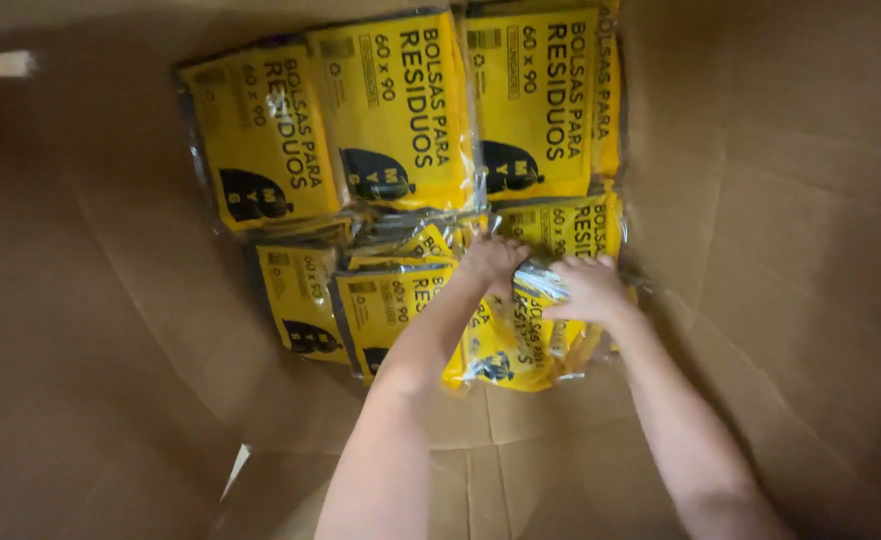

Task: The person organizes and stacks plastic bags on a table, placing them into a larger black plastic bag before tying it closed.

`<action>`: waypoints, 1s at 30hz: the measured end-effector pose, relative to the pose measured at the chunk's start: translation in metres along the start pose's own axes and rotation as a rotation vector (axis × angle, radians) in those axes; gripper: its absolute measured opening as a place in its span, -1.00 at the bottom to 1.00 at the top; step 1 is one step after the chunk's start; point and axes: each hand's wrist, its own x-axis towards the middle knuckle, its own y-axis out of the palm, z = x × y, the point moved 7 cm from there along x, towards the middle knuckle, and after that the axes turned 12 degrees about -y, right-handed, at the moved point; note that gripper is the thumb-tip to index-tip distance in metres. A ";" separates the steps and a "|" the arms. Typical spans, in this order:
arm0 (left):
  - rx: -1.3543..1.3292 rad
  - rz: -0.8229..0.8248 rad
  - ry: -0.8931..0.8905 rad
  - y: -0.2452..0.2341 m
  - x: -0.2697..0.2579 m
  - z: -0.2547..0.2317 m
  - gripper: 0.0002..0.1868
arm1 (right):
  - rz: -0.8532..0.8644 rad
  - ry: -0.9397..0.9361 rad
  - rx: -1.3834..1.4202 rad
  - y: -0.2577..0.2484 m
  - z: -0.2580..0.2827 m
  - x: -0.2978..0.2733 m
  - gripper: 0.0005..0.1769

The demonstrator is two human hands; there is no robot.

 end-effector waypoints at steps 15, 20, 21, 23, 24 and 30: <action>-0.186 0.102 -0.251 -0.032 0.000 0.033 0.23 | -0.529 0.395 1.108 0.126 -0.081 -0.041 0.04; -0.147 0.224 -0.304 -0.050 -0.002 0.010 0.16 | -0.383 0.496 1.024 0.131 -0.087 -0.035 0.29; -0.143 0.221 -0.322 -0.061 -0.009 0.006 0.16 | -0.347 0.541 0.979 0.134 -0.098 -0.031 0.28; -0.219 0.312 -0.251 -0.096 -0.035 0.006 0.19 | -0.363 0.582 1.003 0.137 -0.108 -0.032 0.29; -0.294 0.409 -0.168 -0.109 -0.051 0.000 0.23 | -0.379 0.637 1.029 0.142 -0.112 -0.037 0.30; -0.954 0.512 -0.367 -0.028 -0.041 0.024 -0.09 | -0.763 0.430 1.198 0.199 -0.172 -0.020 -0.23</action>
